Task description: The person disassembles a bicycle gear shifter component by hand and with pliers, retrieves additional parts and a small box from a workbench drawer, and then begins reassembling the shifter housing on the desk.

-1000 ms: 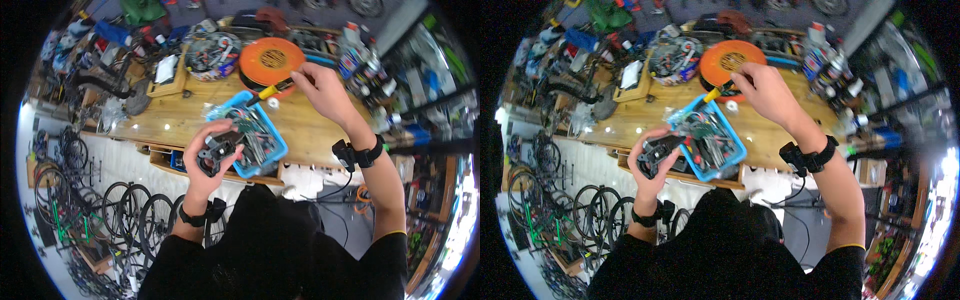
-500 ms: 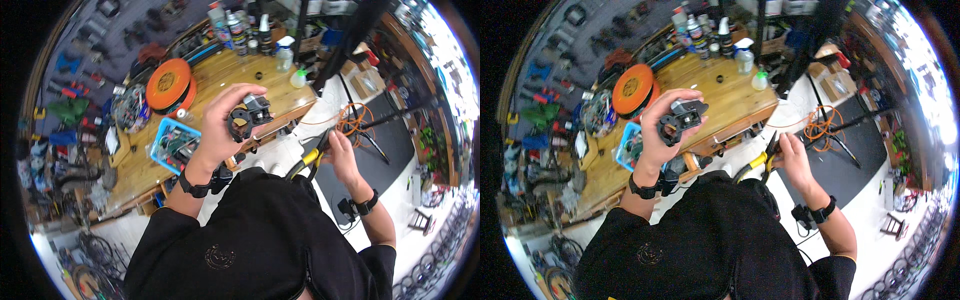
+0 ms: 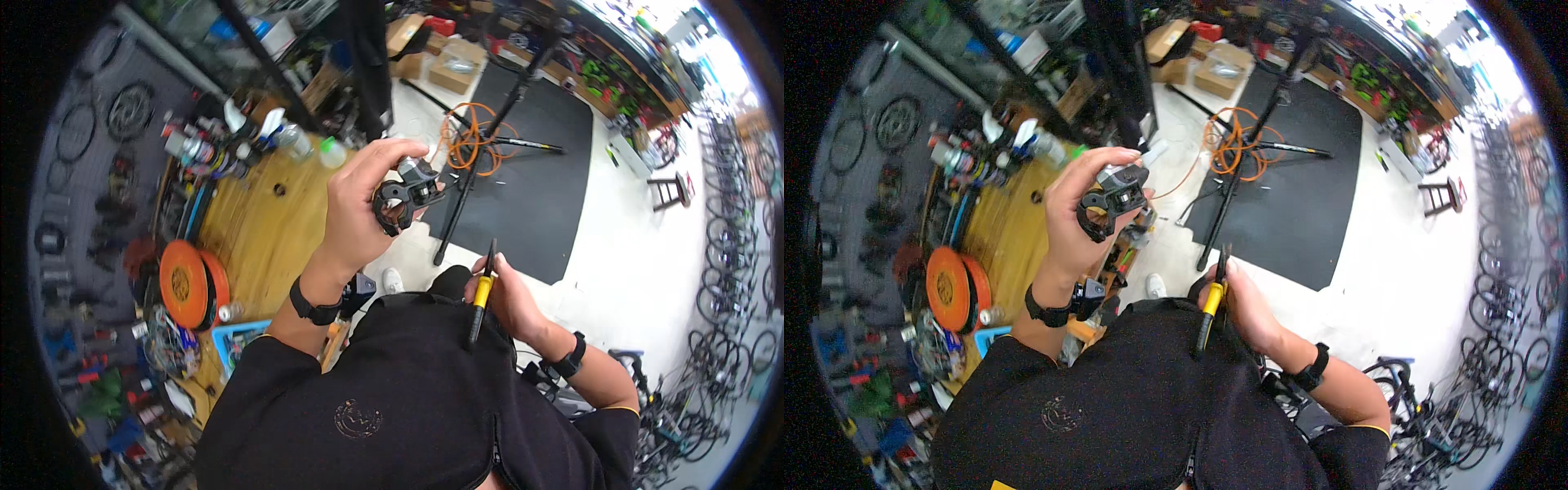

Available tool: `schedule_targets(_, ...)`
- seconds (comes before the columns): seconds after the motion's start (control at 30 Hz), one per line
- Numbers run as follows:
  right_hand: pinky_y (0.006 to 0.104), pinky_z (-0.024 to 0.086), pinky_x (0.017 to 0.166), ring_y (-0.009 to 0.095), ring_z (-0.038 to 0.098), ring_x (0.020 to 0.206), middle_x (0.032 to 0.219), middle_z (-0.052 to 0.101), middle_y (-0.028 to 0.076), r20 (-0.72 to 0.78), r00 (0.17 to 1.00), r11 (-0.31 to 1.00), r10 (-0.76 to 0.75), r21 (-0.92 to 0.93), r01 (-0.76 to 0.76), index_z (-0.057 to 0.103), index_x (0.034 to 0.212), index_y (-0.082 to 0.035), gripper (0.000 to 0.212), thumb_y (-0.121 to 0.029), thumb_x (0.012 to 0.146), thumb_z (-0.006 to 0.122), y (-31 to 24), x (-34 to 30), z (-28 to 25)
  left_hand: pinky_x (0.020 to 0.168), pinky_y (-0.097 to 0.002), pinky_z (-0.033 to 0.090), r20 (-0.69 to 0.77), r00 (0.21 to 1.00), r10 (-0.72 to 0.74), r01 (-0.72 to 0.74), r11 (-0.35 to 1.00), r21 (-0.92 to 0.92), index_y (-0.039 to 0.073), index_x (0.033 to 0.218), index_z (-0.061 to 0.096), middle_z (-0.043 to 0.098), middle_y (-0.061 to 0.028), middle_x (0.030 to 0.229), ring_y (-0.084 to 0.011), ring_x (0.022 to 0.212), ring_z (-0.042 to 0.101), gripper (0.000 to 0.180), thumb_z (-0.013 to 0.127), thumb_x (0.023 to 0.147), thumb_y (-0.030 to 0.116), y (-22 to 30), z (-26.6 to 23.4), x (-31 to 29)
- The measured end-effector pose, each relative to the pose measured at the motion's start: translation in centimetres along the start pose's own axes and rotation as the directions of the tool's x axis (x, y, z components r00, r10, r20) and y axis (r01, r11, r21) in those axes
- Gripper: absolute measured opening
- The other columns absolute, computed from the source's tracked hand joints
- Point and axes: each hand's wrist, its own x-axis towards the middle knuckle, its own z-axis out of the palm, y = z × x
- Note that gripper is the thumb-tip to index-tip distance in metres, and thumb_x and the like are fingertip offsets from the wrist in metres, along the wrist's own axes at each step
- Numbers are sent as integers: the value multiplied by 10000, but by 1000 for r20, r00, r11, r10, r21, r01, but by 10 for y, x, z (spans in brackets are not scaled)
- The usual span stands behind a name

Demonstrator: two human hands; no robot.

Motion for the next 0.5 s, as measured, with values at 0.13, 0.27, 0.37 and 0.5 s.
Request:
schedule_targets(0.13,311,423,931,143,529,991,1101,550,66,-38,994,940,-103,-329,85,423,1320,-50,462,-305,984,610,-16,-25,-24,819,-306,515,98,994,52,-53,999,10,39,1074,664,686,-103,1024,-216,910,681,397,805,708,-23,-2,60,35)
schedule_targets(0.27,311,398,1002,190,490,1127,1205,500,116,-16,993,888,-114,-449,95,339,1411,4,779,-343,861,767,-39,-37,-64,793,-320,524,183,974,135,-142,990,21,46,1080,663,683,-119,997,-241,885,682,393,820,720,19,2,133,64)
schedule_targets(0.37,308,398,1010,191,501,1151,1235,517,135,-59,991,911,-120,-404,87,352,1391,40,779,-350,858,766,-72,-43,-124,806,-321,526,263,949,171,-153,984,-86,29,1086,656,688,-129,1008,-252,894,683,404,822,718,22,5,209,82)
schedule_targets(0.5,313,472,894,190,585,1027,1092,601,115,-121,992,995,-45,-93,34,528,1184,65,512,-300,881,723,-96,-42,-250,834,-333,531,303,929,212,-172,973,-152,24,1073,665,694,-131,1035,-253,954,683,402,831,706,21,13,318,106)
